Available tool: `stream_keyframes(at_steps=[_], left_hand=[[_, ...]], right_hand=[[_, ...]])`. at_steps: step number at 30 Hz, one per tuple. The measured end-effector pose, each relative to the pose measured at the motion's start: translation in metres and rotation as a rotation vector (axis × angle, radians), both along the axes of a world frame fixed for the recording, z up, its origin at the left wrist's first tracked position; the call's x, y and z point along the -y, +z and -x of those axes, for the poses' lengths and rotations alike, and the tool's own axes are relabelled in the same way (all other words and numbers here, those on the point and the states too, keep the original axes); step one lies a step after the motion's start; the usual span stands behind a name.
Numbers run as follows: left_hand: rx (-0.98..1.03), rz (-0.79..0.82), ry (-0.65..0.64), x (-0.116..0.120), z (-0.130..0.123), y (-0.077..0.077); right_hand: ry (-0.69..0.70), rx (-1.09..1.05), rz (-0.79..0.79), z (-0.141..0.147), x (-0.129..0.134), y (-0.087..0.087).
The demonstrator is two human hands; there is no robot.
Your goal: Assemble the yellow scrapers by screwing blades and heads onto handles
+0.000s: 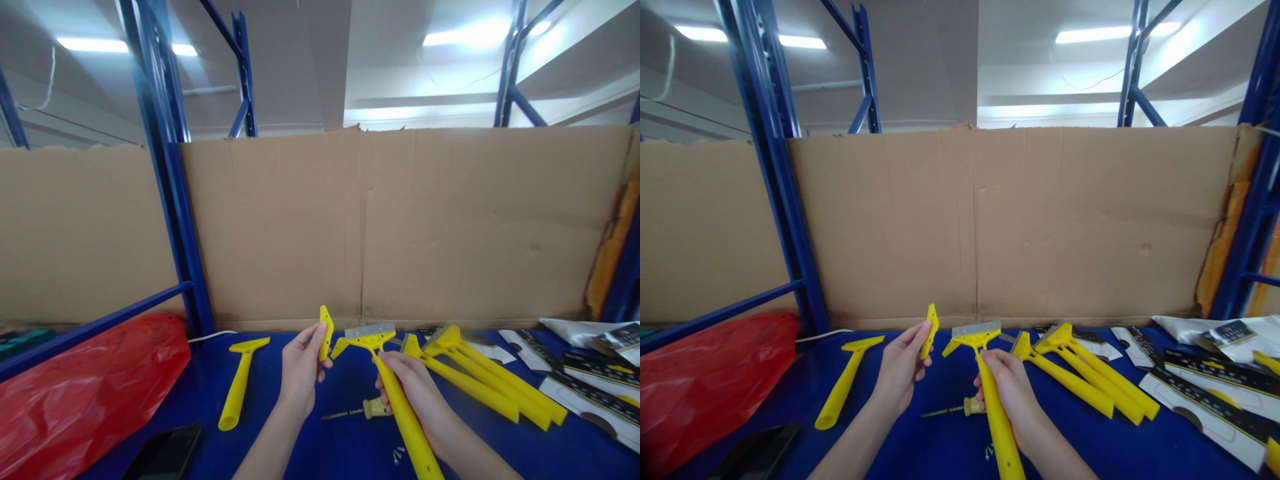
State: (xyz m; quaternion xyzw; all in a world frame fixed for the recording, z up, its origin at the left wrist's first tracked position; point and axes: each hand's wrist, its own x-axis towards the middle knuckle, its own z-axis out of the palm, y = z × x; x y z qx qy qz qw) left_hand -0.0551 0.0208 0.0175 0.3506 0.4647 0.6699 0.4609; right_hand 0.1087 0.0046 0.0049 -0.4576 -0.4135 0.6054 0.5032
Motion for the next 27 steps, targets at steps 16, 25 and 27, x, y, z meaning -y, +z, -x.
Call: stream_keyframes(at_steps=[16,25,27], left_hand=[[-0.130,-0.083,-0.111,-0.003,-0.002,-0.004],[-0.415,-0.232,0.039,-0.011,-0.001,-0.013],[-0.452,-0.248,0.026,-0.012,0.000,-0.015]], right_hand=[[0.024,0.027,-0.020,0.002,-0.003,-0.006],[0.067,0.066,-0.044,0.006,-0.002,-0.008],[0.075,0.085,-0.052,0.006,-0.002,-0.009]])
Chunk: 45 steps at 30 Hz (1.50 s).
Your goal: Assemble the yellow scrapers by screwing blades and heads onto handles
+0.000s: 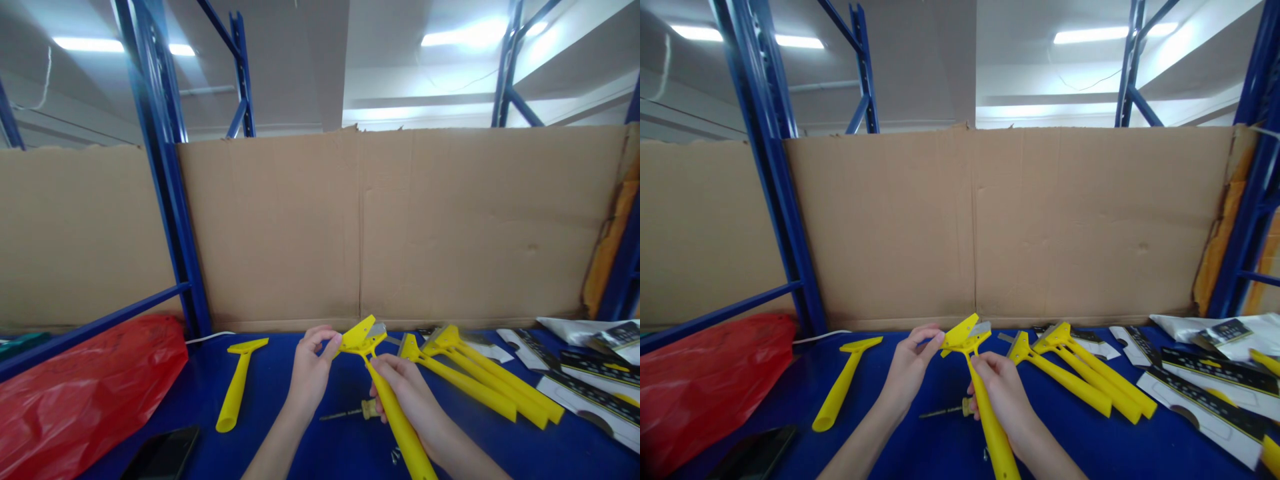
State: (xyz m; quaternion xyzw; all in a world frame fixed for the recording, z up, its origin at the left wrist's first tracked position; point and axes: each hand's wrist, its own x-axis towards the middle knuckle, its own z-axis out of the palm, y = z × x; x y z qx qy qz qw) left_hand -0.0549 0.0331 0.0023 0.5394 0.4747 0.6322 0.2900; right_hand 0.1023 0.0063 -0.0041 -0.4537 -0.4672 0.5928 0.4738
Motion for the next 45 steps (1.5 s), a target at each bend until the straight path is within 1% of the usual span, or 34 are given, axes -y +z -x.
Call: stream_keyframes(at_steps=[5,10,14,20,26,30,38,45], left_hand=[[-0.083,-0.002,-0.010,-0.0012,-0.0001,-0.0051],[-0.137,-0.032,-0.003,-0.0005,-0.0011,-0.0059],[-0.205,-0.040,0.031,0.0014,-0.0021,-0.0050],[-0.311,-0.091,0.120,0.0032,-0.0033,-0.0052],[-0.349,-0.165,0.139,0.0038,-0.0022,-0.0064],[-0.371,-0.182,0.127,0.0045,-0.0018,-0.0072],[-0.439,-0.219,0.061,0.0060,-0.0060,-0.0105],[-0.430,-0.222,0.044,0.0051,-0.0048,-0.0093]], right_hand=[[0.032,0.059,-0.018,0.0021,0.0012,-0.0023],[0.052,0.096,-0.037,0.0039,0.0026,-0.0026],[0.056,0.087,-0.031,0.0033,0.0030,-0.0028],[0.053,0.081,-0.035,0.0018,0.0022,-0.0032],[0.061,0.086,-0.041,0.0024,0.0030,-0.0026],[0.063,0.082,-0.039,0.0030,0.0032,-0.0023],[0.067,0.056,-0.032,0.0014,0.0024,-0.0015],[0.062,0.043,-0.022,-0.0001,0.0019,-0.0009]])
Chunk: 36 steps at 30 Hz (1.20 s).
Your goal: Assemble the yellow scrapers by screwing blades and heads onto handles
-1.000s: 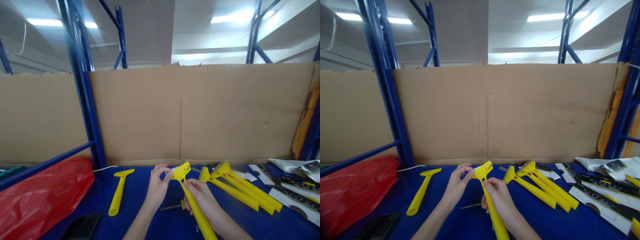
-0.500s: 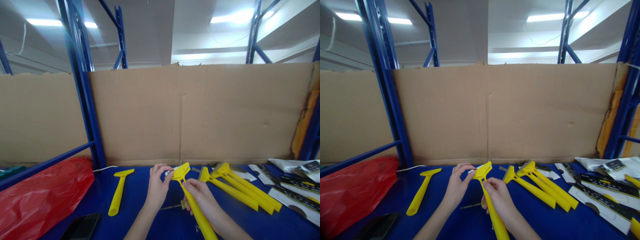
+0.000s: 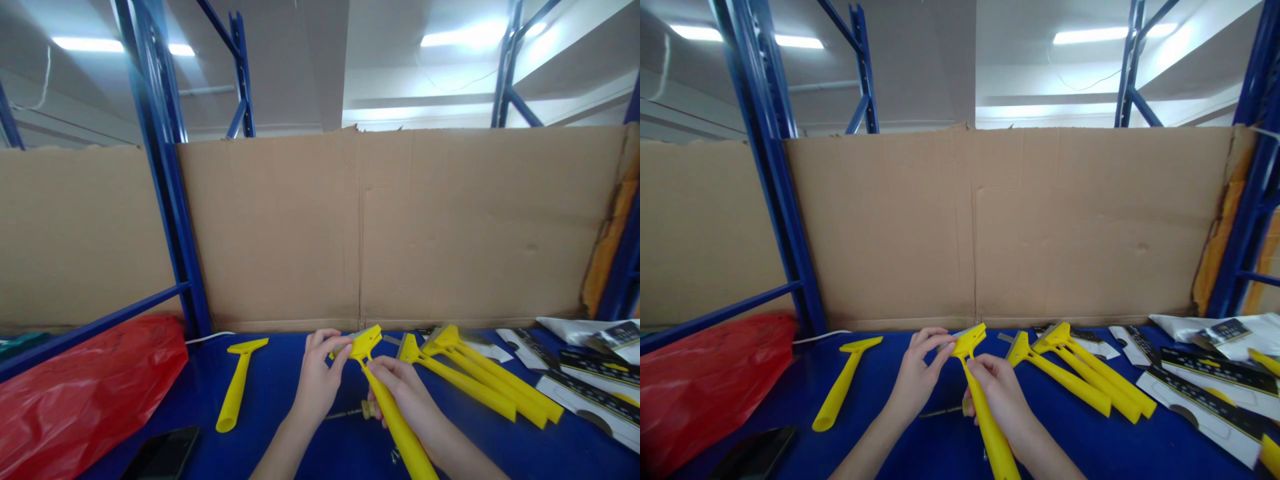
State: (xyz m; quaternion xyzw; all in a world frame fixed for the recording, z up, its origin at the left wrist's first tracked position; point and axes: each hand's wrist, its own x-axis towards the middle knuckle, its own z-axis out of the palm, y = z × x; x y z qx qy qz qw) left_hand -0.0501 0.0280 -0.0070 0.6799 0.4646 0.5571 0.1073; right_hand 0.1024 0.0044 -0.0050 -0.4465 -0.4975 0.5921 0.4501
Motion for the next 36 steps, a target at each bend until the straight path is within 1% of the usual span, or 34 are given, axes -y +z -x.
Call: stream_keyframes(at_steps=[6,12,19,25,29,32,34,36], left_hand=[[0.015,-0.029,0.023,-0.0002,0.0023,0.0003],[0.039,-0.027,-0.014,-0.0029,0.0041,0.0003],[0.020,-0.016,0.010,-0.0008,0.0028,0.0004],[0.037,0.003,-0.019,0.0008,0.0003,0.0006],[0.075,0.030,-0.033,-0.0018,-0.0001,-0.0025],[0.099,0.068,-0.061,-0.0033,-0.0009,-0.0040],[0.137,0.122,-0.087,-0.0038,-0.0016,-0.0041],[0.227,0.209,-0.155,-0.0042,-0.0023,-0.0036]], right_hand=[[0.014,0.009,0.004,0.0009,-0.0002,0.0002],[0.033,-0.032,-0.008,0.0009,0.0002,0.0003],[0.043,-0.085,0.019,0.0016,0.0031,-0.0007],[0.026,-0.102,0.025,0.0020,0.0038,-0.0001],[0.013,-0.111,0.038,0.0020,0.0028,-0.0024],[-0.011,-0.080,0.044,0.0022,0.0023,-0.0032],[-0.027,-0.043,0.048,0.0026,0.0025,-0.0026],[-0.043,-0.007,0.054,0.0032,0.0029,-0.0015]])
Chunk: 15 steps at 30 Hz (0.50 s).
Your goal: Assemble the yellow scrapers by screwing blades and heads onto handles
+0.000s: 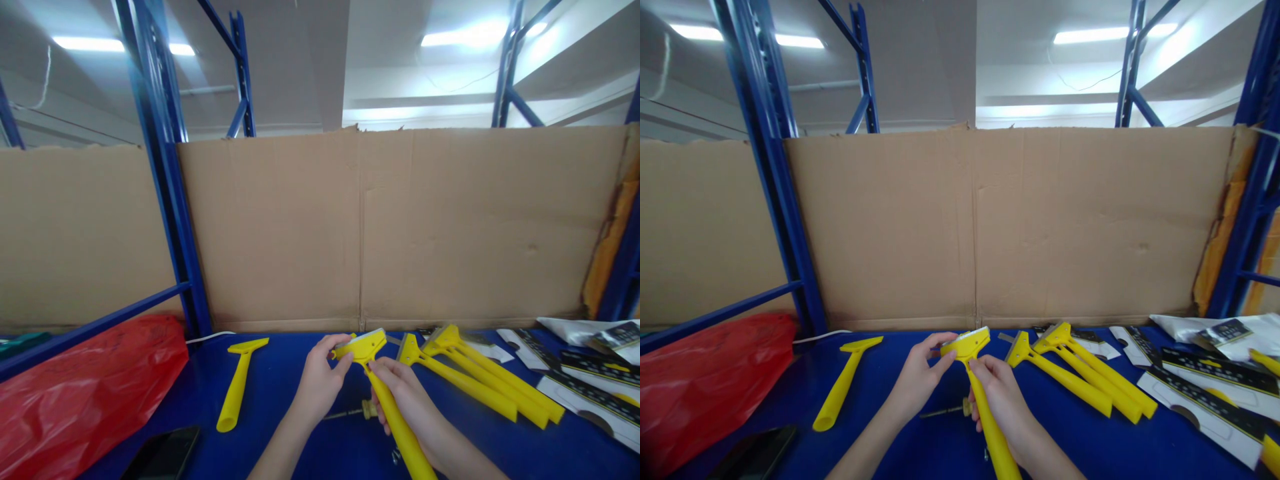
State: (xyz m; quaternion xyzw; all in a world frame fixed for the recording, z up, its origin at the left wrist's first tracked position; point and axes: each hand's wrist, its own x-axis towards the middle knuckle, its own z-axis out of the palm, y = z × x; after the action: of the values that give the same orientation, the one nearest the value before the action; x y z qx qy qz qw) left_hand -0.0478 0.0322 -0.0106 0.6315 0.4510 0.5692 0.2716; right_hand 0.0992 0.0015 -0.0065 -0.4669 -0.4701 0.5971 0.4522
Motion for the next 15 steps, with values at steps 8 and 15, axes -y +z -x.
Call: stream_keyframes(at_steps=[8,15], left_hand=[[0.304,0.221,-0.262,0.0024,-0.0028,0.0049],[0.355,0.273,-0.308,0.0063,-0.0060,0.0097]], right_hand=[[-0.022,0.095,0.029,0.0013,0.0015,0.0036],[-0.014,0.136,0.027,0.0011,0.0007,0.0057]])
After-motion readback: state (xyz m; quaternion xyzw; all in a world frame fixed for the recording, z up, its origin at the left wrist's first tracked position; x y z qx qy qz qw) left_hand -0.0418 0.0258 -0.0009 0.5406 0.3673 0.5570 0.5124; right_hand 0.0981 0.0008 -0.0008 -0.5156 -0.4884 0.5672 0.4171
